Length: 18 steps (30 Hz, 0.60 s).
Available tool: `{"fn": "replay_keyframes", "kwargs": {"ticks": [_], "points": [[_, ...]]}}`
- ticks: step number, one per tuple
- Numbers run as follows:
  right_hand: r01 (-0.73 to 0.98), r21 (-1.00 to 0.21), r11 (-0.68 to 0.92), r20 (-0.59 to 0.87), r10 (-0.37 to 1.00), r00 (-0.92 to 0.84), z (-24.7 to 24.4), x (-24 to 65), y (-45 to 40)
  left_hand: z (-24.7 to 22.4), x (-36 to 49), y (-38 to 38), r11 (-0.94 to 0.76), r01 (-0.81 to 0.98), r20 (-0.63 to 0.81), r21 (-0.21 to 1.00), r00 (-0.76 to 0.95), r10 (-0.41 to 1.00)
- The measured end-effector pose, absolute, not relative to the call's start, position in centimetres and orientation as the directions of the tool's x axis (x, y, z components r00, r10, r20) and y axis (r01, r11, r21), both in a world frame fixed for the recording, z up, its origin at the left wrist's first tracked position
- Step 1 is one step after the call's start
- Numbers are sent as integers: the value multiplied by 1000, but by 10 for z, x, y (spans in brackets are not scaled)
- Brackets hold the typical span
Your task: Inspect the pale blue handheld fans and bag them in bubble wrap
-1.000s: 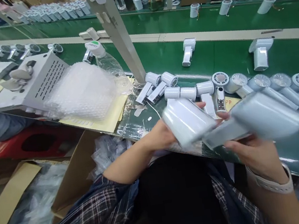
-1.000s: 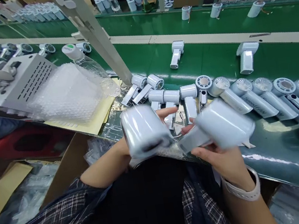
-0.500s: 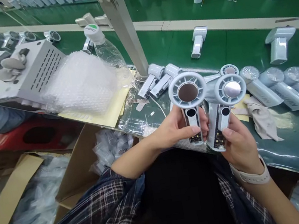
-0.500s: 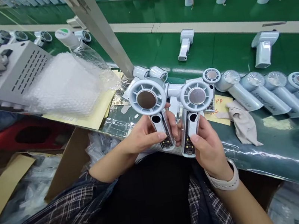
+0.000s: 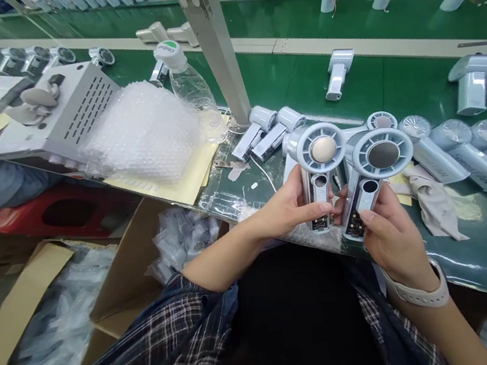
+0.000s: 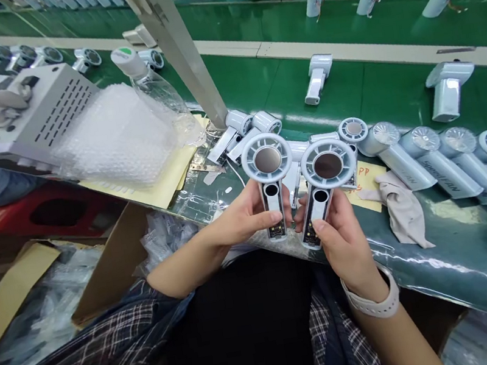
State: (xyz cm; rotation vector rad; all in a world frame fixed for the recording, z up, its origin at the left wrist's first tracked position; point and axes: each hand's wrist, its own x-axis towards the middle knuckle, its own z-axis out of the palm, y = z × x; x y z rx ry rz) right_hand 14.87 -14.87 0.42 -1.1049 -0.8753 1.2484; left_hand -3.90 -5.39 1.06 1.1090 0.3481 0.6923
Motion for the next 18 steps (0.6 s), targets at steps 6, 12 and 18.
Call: {"fn": "replay_keyframes", "kwargs": {"ticks": [6, 12, 18], "points": [[-277, -960, -48, -94, 983, 157, 5, 146, -146, 5, -36, -54, 356, -387, 73, 851, 757, 649], [-272, -962, -41, -76, 990, 119, 7, 151, -150, 6, -41, -54, 321, -397, 98, 860, 745, 660], [-252, -967, -39, -83, 983, 164, -1, 146, -147, -10, -35, -47, 253, -381, 48, 889, 628, 777]]}}
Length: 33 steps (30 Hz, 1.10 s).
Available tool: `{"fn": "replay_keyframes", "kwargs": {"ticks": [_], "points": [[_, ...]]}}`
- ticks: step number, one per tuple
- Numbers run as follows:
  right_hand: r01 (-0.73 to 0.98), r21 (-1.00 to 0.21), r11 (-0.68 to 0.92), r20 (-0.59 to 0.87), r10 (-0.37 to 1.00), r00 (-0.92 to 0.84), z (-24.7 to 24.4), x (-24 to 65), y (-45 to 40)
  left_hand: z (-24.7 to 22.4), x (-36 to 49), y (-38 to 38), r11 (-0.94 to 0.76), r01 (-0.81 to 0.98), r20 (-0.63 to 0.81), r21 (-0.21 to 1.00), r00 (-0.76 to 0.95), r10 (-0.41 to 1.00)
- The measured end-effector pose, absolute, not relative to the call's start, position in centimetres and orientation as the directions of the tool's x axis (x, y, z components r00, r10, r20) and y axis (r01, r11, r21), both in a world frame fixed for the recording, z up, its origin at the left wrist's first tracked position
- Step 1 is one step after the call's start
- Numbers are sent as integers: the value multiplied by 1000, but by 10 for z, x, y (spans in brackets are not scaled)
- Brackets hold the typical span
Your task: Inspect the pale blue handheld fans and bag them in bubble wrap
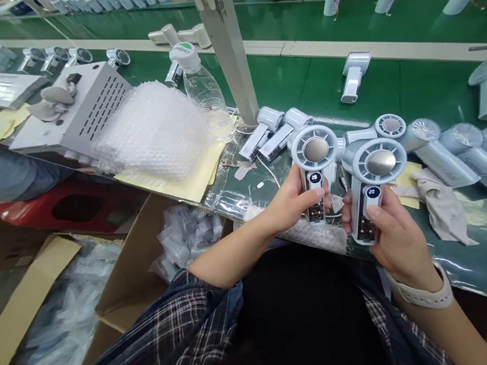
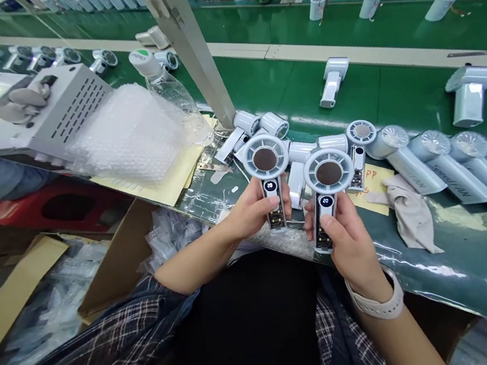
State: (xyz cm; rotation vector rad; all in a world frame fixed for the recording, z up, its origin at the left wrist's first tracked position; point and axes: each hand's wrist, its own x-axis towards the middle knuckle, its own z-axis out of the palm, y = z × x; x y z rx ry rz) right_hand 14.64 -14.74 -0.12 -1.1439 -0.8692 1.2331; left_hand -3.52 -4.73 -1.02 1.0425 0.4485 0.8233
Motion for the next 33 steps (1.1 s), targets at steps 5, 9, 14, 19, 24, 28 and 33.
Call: {"fn": "replay_keyframes", "kwargs": {"ticks": [5, 9, 14, 19, 24, 28, 33], "points": [[-247, -966, -81, -121, 981, 152, -9, 147, -149, -14, -38, -46, 261, -366, 40, 893, 642, 765], [-271, -961, -54, -100, 982, 159, -7, 148, -148, -9, -39, -44, 222, -316, 48, 923, 664, 746], [-273, -960, -58, -110, 978, 179, -6, 145, -146, -10, -38, -46, 204, -336, 92, 919, 689, 719], [-330, -940, -85, -183, 943, 278, -9, 145, -141, -14, -40, -48, 221, -356, 99, 908, 695, 712], [-357, -931, -81, -188, 942, 277, -9, 150, -141, -13, -36, -48, 304, -307, -8, 902, 692, 722], [-347, -936, -65, -156, 958, 241, -6, 152, -143, -9, -35, -48, 282, -287, -19, 916, 670, 742], [-283, -959, -10, -82, 966, 243, -5, 155, -144, -5, -40, -47, 145, -268, 86, 952, 695, 714]]}}
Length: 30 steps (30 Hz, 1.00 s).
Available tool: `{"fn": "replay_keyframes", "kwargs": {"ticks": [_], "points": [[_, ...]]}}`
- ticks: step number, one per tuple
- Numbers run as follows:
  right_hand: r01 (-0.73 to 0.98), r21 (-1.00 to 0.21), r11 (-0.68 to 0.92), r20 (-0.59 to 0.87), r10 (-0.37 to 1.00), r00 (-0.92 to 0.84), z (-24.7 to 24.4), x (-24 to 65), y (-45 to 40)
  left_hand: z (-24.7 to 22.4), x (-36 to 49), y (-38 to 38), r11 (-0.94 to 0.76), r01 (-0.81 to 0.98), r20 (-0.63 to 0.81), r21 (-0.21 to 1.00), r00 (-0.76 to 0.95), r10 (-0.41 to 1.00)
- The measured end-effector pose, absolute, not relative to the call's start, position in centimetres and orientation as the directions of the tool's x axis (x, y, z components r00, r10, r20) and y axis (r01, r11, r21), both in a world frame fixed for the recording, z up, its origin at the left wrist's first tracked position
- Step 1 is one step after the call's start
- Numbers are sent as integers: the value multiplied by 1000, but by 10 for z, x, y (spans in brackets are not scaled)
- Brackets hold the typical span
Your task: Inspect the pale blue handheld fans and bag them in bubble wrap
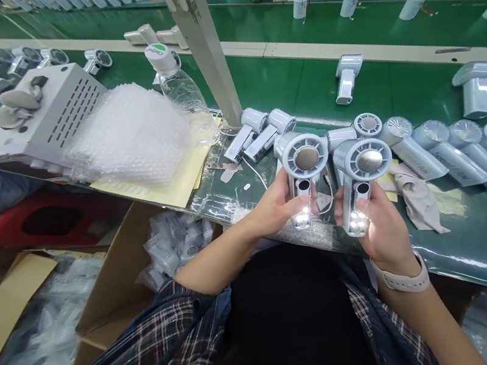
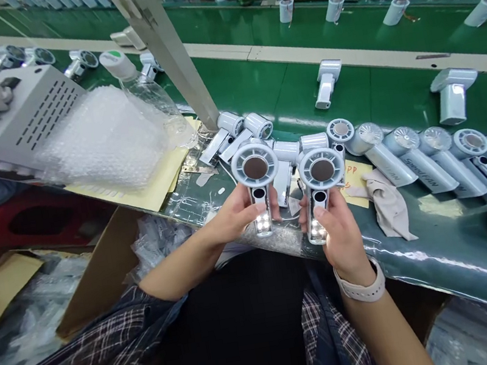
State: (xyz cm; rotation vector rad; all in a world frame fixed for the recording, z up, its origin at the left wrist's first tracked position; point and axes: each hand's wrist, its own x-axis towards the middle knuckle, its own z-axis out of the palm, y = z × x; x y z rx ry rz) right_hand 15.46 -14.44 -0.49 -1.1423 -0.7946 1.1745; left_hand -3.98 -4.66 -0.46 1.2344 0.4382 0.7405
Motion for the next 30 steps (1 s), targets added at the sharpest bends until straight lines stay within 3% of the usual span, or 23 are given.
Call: {"fn": "replay_keyframes", "kwargs": {"ticks": [3, 6, 9, 13, 18, 24, 30], "points": [[-285, -958, 18, -75, 948, 311, -6, 156, -143, -4, -40, -48, 168, -174, -24, 970, 620, 784], [-399, -917, 6, -105, 961, 256, -6, 155, -140, -2, -37, -49, 244, -173, -107, 954, 564, 819], [-461, -887, -28, -123, 977, 176, -3, 152, -138, 2, -34, -50, 293, -268, -66, 918, 624, 778], [-455, -889, -37, -120, 981, 155, 2, 149, -143, 12, -41, -54, 238, -308, 16, 921, 641, 767], [-401, -915, 39, -78, 959, 272, 15, 149, -153, 31, -52, -58, 223, -364, 117, 904, 713, 691], [-515, -855, 53, -96, 961, 259, 39, 143, -143, 38, -38, -51, 318, -377, 29, 870, 683, 730], [-553, -833, 21, -88, 981, 170, 45, 144, -140, 45, -17, -50, 490, -343, 29, 801, 841, 541]]}}
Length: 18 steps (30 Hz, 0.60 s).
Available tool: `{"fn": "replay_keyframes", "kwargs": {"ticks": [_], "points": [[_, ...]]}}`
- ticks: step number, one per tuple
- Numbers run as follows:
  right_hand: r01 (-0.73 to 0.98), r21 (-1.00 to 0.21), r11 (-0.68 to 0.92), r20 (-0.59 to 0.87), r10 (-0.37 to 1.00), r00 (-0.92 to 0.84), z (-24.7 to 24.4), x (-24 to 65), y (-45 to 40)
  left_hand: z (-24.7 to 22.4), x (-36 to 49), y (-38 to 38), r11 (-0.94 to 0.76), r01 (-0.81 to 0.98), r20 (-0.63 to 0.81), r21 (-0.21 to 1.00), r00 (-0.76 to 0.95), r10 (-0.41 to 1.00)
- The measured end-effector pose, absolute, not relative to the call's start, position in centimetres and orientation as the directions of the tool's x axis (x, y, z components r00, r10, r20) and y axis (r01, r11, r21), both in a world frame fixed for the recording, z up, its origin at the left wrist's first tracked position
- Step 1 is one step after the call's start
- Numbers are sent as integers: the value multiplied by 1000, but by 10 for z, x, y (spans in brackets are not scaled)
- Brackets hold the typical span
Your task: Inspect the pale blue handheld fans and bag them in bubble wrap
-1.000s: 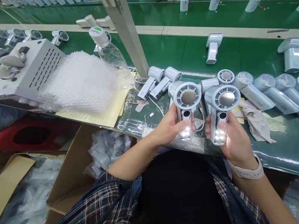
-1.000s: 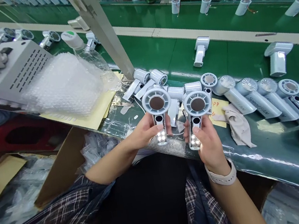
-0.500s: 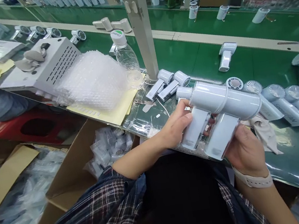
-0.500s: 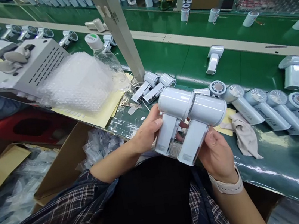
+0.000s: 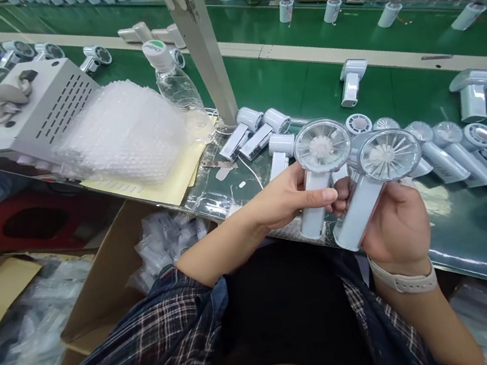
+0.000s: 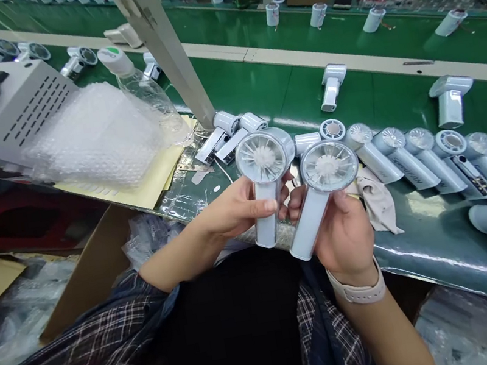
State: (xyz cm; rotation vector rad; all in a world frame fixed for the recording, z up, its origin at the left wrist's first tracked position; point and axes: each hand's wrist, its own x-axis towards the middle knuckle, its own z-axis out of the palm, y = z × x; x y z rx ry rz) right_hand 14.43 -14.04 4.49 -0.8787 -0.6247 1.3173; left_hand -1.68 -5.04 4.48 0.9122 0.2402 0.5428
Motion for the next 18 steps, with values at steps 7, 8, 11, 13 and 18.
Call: {"fn": "replay_keyframes", "kwargs": {"ticks": [7, 8, 11, 13, 18], "points": [[-557, -823, 113, -78, 948, 307, 48, 149, -148, 41, -22, -49, 578, -390, -55, 717, 795, 604], [-556, -820, 137, -59, 945, 320, 48, 151, -148, 40, -23, -49, 571, -388, -60, 723, 788, 613], [-541, -818, 194, -26, 928, 373, 47, 156, -151, 39, -25, -48, 490, -378, -61, 786, 741, 668], [-519, -827, 217, -32, 903, 429, 46, 158, -151, 37, -25, -47, 422, -361, -38, 832, 721, 692], [-470, -857, 211, -86, 842, 533, 37, 156, -147, 30, -21, -43, 396, -296, -67, 869, 723, 687]]}}
